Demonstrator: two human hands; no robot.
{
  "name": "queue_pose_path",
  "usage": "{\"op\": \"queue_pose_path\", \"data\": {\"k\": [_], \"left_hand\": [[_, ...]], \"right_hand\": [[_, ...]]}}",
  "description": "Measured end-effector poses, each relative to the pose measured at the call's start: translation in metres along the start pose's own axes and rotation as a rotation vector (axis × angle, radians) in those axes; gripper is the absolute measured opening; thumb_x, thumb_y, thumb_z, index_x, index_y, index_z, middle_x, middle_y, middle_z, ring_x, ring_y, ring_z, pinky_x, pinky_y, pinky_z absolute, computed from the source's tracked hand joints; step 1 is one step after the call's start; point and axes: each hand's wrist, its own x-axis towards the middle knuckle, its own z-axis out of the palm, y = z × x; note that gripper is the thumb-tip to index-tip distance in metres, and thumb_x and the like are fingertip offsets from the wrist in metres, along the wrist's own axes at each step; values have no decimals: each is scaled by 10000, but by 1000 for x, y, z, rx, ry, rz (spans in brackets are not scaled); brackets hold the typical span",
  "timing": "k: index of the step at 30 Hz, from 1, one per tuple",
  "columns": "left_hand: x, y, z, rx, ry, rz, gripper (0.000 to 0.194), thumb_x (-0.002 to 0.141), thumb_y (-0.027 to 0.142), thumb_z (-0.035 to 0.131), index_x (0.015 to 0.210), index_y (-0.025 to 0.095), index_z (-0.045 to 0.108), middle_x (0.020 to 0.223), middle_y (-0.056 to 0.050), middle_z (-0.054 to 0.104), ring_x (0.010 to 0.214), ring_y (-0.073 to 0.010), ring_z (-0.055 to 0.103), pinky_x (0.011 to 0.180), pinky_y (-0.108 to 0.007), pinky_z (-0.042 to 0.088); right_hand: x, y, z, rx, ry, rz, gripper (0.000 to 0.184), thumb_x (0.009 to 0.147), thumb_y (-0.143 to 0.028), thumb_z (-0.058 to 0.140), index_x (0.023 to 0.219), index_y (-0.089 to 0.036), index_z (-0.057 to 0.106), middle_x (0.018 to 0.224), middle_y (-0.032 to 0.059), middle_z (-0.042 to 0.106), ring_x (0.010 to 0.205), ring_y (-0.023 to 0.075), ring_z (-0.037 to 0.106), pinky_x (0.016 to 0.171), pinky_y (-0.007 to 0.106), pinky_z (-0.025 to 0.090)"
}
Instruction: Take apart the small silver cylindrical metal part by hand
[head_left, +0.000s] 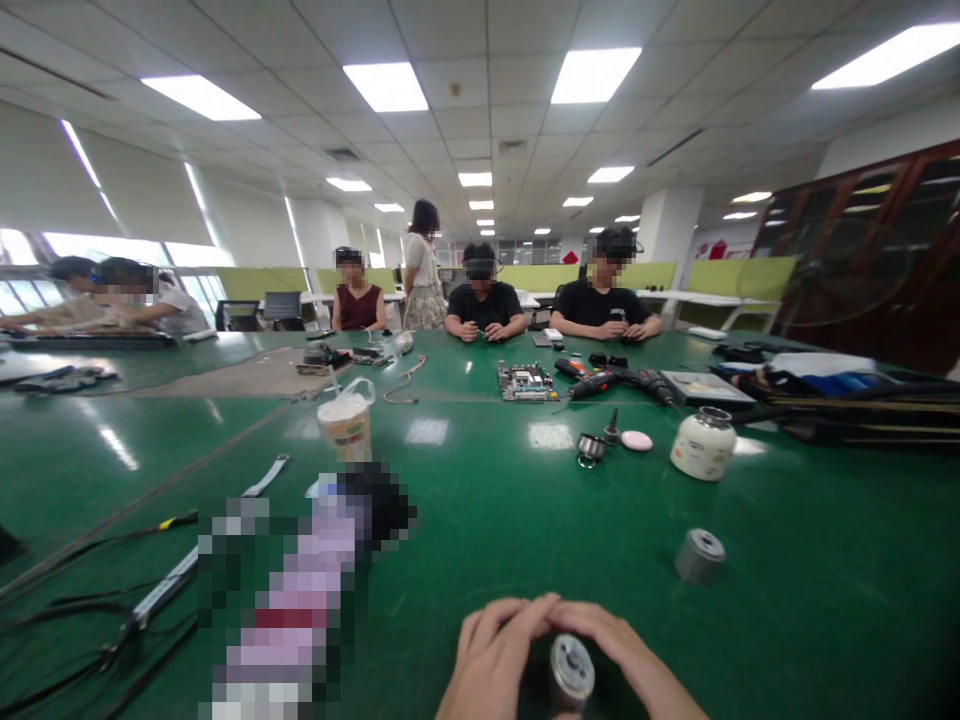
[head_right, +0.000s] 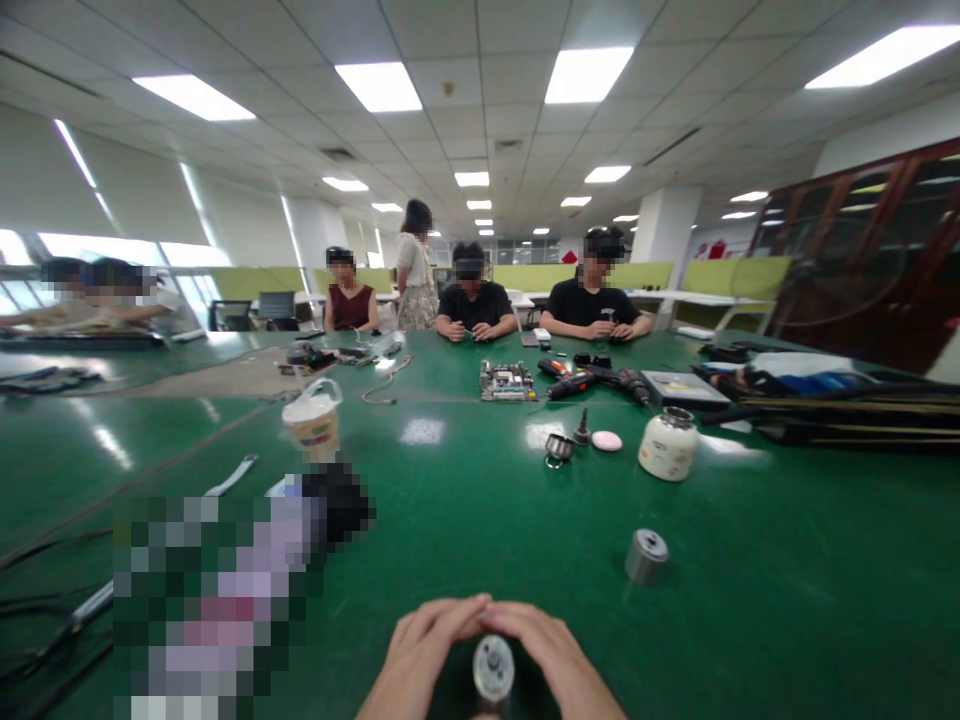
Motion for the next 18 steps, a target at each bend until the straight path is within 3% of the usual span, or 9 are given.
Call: {"op": "queue_pose_path", "data": {"k": [3, 5, 8, 12, 18], "left_hand": [[1, 0, -3, 2, -34, 109, 621, 907, 438, 599, 1469, 347, 353, 1426, -82, 527, 1300, -294, 460, 1060, -451, 409], [1, 5, -4, 21, 23, 124, 537, 925, 452, 566, 1434, 369, 415, 1439, -69, 515, 1316, -293, 442, 1071, -464, 399], [1, 14, -5, 25, 116, 99, 464, 888, 476, 612, 1338, 394, 534, 1432, -66, 513, 1302, -311, 440, 1063, -508, 394], [2, 19, -8, -73, 156, 105, 381, 863, 346, 669, 1240, 378, 625, 1355, -66, 550, 1272, -297, 441, 1061, -500, 386], [13, 26, -8, -206, 175, -39, 211, 822, 201, 669, 982, 307, 755, 1148, -78, 608, 1142, -266, 505, 975, -469, 442]], "right_hand": [[0, 8, 6, -20, -4, 38, 603, 744, -354, 753, 1315, -247, 593, 1337, 135, 602, 1224, 312, 567, 1045, 423, 441], [0, 9, 7, -4, 0, 69, 640, 763, -368, 747, 1361, -253, 551, 1388, 127, 558, 1256, 300, 543, 1062, 414, 426], [1, 2, 6, 27, -10, 106, 692, 772, -361, 745, 1407, -248, 494, 1409, 117, 539, 1266, 278, 537, 1052, 378, 440], [4, -8, 4, 69, -9, 143, 632, 776, -300, 729, 1371, -235, 528, 1381, 115, 568, 1245, 278, 558, 1026, 353, 466], [7, -2, 7, 60, 3, 150, 577, 700, -265, 778, 1247, -217, 600, 1147, 103, 715, 1085, 277, 663, 954, 344, 511]]}}
